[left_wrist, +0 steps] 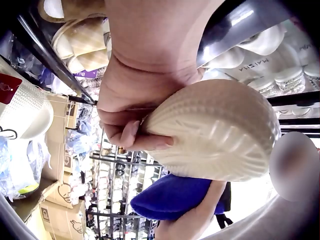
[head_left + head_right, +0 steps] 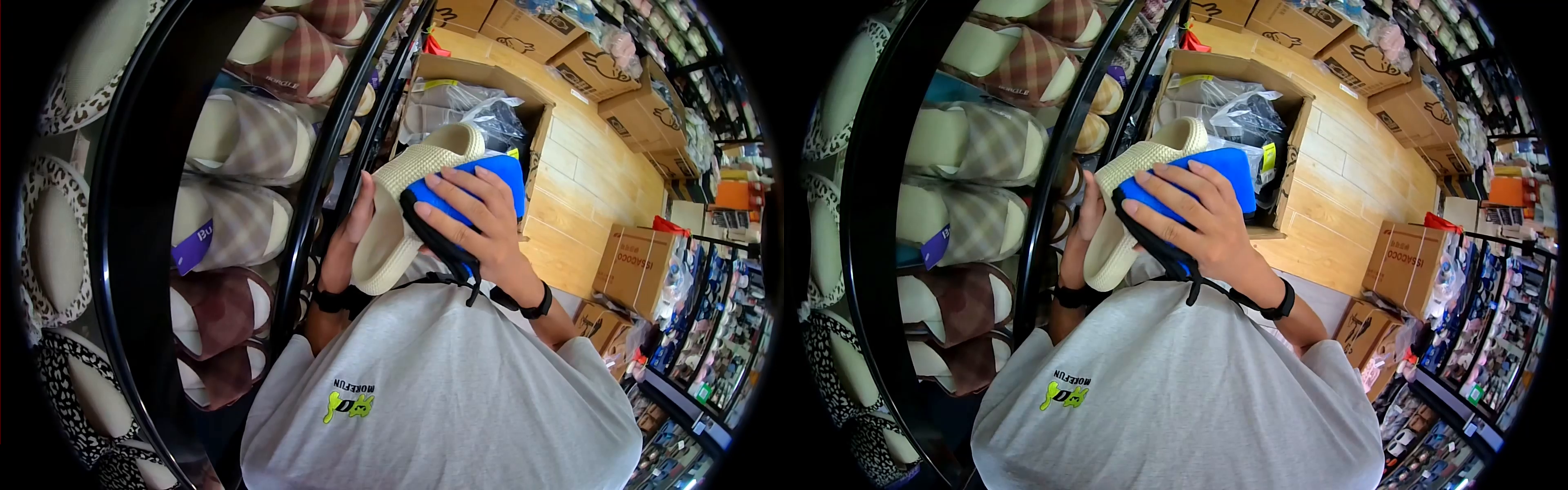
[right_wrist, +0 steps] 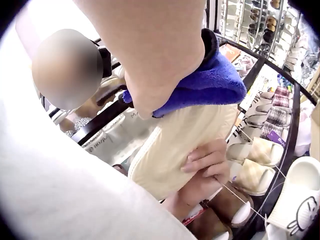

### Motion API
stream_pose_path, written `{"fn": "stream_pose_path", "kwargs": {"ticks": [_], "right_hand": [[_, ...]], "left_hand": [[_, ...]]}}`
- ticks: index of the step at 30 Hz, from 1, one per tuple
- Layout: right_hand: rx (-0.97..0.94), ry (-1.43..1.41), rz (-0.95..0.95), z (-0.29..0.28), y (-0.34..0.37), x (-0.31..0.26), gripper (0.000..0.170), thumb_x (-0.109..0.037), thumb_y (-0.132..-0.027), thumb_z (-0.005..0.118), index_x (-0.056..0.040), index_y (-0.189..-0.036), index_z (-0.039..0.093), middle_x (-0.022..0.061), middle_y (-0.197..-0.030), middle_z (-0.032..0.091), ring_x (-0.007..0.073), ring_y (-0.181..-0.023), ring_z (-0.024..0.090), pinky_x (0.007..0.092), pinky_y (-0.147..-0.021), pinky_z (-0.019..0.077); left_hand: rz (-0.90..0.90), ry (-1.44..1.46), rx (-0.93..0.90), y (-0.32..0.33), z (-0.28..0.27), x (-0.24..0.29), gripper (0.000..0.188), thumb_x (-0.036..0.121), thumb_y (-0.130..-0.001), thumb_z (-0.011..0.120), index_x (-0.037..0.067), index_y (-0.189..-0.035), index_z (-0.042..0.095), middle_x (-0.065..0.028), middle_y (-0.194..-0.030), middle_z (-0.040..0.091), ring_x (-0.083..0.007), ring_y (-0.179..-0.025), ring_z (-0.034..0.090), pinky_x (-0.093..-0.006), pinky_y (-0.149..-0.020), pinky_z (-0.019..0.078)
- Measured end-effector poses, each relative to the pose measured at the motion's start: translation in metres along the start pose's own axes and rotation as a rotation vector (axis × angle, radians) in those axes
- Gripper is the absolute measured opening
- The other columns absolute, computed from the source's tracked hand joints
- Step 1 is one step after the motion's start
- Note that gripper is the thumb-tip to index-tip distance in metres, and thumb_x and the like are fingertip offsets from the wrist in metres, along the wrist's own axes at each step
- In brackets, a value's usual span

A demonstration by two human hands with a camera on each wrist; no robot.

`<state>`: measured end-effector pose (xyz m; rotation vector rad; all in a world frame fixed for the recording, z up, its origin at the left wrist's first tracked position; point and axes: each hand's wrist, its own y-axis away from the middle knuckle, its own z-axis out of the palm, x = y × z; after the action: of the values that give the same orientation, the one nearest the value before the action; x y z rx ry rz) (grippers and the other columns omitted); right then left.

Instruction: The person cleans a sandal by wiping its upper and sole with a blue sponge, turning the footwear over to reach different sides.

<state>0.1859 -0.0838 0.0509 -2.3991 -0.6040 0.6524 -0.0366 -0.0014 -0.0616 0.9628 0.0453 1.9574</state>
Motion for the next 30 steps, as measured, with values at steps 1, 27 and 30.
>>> {"fn": "stream_pose_path", "kwargs": {"ticks": [1,27,30], "right_hand": [[-0.003,-0.002,-0.027,0.002,0.003,0.000,0.056,-0.038,-0.088,0.086,-0.0203,-0.140,0.077,0.0080,-0.149,0.071,0.0313,-0.133,0.069,0.0500,-0.117,0.0486],[-0.021,-0.018,-0.027,0.002,-0.006,0.006,0.056,-0.037,-0.088,0.086,-0.0200,-0.140,0.077,0.0082,-0.146,0.073,0.0318,-0.132,0.069,0.0510,-0.116,0.0496],[-0.017,-0.009,-0.009,0.002,-0.008,0.008,0.055,-0.038,-0.088,0.086,-0.0203,-0.140,0.077,0.0075,-0.146,0.073,0.0321,-0.132,0.069,0.0510,-0.117,0.0490]], "left_hand": [[0.000,-0.002,-0.003,0.000,0.000,-0.001,0.094,0.079,-0.112,0.034,0.000,-0.156,0.055,-0.0131,-0.140,0.070,-0.0200,-0.120,0.071,-0.0342,-0.103,0.0579],[0.029,0.060,-0.040,-0.014,-0.017,-0.010,0.107,0.092,-0.103,0.025,0.004,-0.158,0.049,-0.0172,-0.126,0.074,-0.0262,-0.103,0.079,-0.0397,-0.078,0.0695],[0.042,0.025,-0.049,-0.012,-0.007,-0.004,0.106,0.092,-0.103,0.025,0.004,-0.158,0.050,-0.0159,-0.125,0.074,-0.0243,-0.101,0.078,-0.0366,-0.078,0.0682]]}}
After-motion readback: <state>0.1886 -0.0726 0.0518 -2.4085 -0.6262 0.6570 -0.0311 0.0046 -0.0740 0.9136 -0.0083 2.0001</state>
